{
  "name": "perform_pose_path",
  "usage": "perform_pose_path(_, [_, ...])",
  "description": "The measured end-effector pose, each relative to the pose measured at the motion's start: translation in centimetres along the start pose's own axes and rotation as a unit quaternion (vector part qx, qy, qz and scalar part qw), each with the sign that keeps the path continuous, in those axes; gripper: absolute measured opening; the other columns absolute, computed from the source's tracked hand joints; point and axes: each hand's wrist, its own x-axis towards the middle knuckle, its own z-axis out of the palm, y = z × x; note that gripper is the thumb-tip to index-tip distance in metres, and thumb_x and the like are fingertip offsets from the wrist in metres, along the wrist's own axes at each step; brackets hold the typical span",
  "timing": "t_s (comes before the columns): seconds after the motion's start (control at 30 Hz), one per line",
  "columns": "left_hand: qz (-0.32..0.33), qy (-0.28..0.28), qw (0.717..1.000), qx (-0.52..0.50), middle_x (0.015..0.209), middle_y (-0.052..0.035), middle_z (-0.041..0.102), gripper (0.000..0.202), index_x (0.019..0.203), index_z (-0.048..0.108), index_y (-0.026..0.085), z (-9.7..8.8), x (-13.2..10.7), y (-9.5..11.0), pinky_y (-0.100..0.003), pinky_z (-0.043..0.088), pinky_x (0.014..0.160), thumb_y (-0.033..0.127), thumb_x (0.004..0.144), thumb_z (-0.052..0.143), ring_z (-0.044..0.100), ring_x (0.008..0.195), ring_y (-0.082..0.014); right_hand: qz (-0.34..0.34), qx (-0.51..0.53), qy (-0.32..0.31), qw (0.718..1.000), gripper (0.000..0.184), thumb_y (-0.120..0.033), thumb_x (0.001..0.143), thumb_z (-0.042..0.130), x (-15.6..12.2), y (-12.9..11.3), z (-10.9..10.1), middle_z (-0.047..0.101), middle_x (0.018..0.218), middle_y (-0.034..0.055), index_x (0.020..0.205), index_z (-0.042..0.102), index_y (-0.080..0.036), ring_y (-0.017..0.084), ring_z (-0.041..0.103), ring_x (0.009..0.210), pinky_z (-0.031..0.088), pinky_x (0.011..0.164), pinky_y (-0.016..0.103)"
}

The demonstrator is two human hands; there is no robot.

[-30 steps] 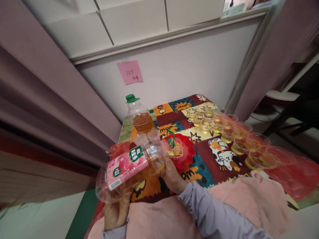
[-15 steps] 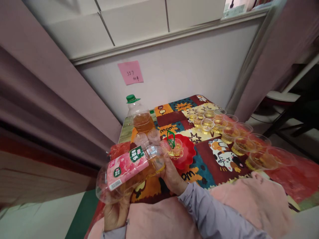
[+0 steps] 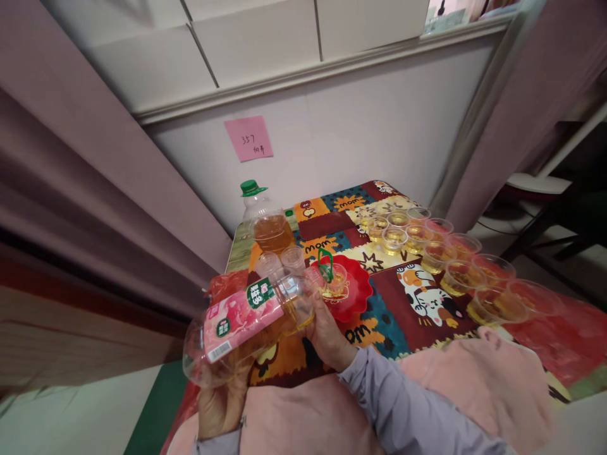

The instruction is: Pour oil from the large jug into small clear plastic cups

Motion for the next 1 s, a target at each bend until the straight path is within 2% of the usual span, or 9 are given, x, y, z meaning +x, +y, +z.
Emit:
perform_pose_path(0.17, [0.009,0.007,1.0,0.011,0.166,-0.0067,0.051,0.058,0.171,0.027,0.043,0.23,0.04,-0.15,-0.043,0.053,0.116,0.041,0.114,0.025,0.056,0.147,-0.0259,-0.001,0.001,0.003,1.0,0.08,-0.085,0.088,0.064,-0.02,-0.13,0.07,0.08,0.125,0.0088,0.142,0.063,-0.027,0.025,0.078,0.099,0.067,0.069,0.034])
perform_pose_path(0.27, [0.029,0.03,0.999,0.011,0.167,-0.0077,0.049,0.059,0.173,0.019,0.042,0.46,0.13,-0.33,-0.043,0.056,0.114,0.043,0.113,0.023,0.057,0.147,-0.0265,-0.003,-0.003,0.001,1.0,0.079,-0.086,0.089,0.062,-0.08,-0.18,0.12,0.08,0.124,0.0091,0.142,0.064,-0.027,0.026,0.078,0.102,0.067,0.07,0.035])
perform_pose_path(0.47, [0.014,0.026,1.0,0.007,0.166,-0.0045,0.051,0.061,0.172,0.014,0.049,-0.36,-0.11,0.02,-0.044,0.054,0.116,0.041,0.113,0.03,0.055,0.148,-0.0262,0.0,0.002,0.007,1.0,0.081,-0.085,0.087,0.065,-0.12,-0.24,0.22,0.08,0.125,0.0086,0.144,0.063,-0.028,0.026,0.078,0.101,0.067,0.069,0.036])
perform_pose_path(0.6, [0.031,0.068,0.997,0.026,0.165,-0.0056,0.053,0.068,0.172,0.006,0.047,-0.29,-0.12,0.01,-0.046,0.058,0.111,0.037,0.112,0.037,0.057,0.146,-0.0287,-0.003,0.005,0.001,1.0,0.081,-0.084,0.087,0.066,-0.16,-0.46,0.42,0.08,0.127,0.0086,0.147,0.062,-0.029,0.026,0.078,0.099,0.067,0.068,0.035])
perform_pose_path(0.73, [0.029,0.037,0.999,0.023,0.168,-0.0064,0.048,0.072,0.172,0.003,0.048,0.12,0.12,-0.24,-0.047,0.055,0.113,0.036,0.111,0.041,0.052,0.15,-0.0299,0.001,0.01,-0.003,1.0,0.083,-0.084,0.087,0.067,-0.19,-0.59,0.46,0.079,0.13,0.0103,0.147,0.061,-0.027,0.027,0.079,0.1,0.068,0.07,0.037])
perform_pose_path(0.87, [0.029,0.057,0.998,0.0,0.168,-0.0041,0.049,0.066,0.171,0.004,0.051,0.13,0.16,-0.36,-0.045,0.05,0.117,0.04,0.113,0.033,0.051,0.151,-0.0256,0.0,0.01,-0.01,1.0,0.083,-0.084,0.088,0.065,-0.21,-0.59,0.43,0.078,0.132,0.0102,0.147,0.061,-0.027,0.027,0.079,0.103,0.068,0.074,0.038])
perform_pose_path(1.0, [0.03,0.045,0.999,0.001,0.168,-0.0056,0.047,0.068,0.172,0.004,0.049,0.24,0.22,-0.4,-0.044,0.051,0.115,0.039,0.112,0.036,0.051,0.151,-0.0266,0.0,0.005,-0.005,1.0,0.081,-0.084,0.089,0.064,-0.21,-0.51,0.4,0.077,0.135,0.0101,0.147,0.06,-0.027,0.027,0.079,0.106,0.069,0.075,0.038])
